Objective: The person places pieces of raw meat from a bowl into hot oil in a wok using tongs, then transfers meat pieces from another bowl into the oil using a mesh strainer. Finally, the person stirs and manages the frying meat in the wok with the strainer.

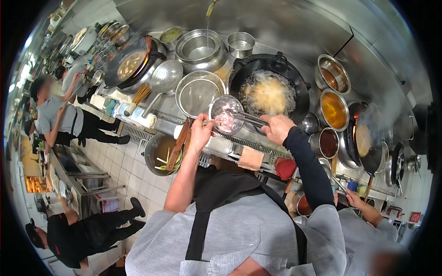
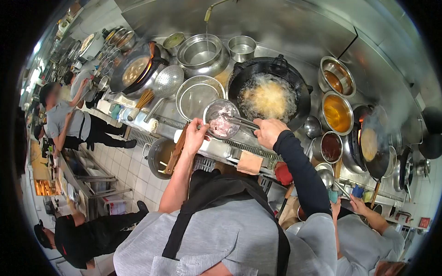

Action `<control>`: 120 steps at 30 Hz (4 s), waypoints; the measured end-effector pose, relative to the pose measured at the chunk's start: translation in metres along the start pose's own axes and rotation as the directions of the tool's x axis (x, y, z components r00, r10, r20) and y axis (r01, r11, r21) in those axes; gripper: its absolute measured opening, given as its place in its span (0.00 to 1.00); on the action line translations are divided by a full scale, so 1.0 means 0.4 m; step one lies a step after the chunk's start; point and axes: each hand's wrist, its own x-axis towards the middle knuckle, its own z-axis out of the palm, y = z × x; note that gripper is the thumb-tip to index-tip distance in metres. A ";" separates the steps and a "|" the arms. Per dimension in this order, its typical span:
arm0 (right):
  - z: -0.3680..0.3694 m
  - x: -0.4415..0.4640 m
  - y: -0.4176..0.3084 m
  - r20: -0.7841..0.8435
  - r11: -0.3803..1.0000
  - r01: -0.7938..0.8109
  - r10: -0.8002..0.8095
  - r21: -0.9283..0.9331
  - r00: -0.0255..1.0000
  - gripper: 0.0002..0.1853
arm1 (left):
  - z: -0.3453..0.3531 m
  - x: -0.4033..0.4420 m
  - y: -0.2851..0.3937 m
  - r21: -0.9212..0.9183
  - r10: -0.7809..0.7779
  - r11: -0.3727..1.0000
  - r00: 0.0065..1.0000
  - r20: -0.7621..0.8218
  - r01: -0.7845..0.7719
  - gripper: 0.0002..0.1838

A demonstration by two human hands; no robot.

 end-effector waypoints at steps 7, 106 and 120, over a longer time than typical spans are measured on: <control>-0.093 -0.089 0.018 -0.107 0.994 0.020 -0.009 0.106 0.994 0.23 | 0.005 0.003 -0.007 0.056 -0.071 0.996 0.997 -0.007 0.072 0.08; -0.127 -0.067 -0.034 0.003 0.988 0.030 -0.030 -0.149 1.000 0.20 | -0.005 0.001 0.096 0.002 0.059 0.998 0.996 0.063 -0.059 0.10; -0.147 -0.151 0.048 -0.074 0.996 0.032 -0.038 -0.085 0.997 0.20 | 0.081 0.007 0.098 0.172 0.005 0.984 0.980 0.197 -0.040 0.10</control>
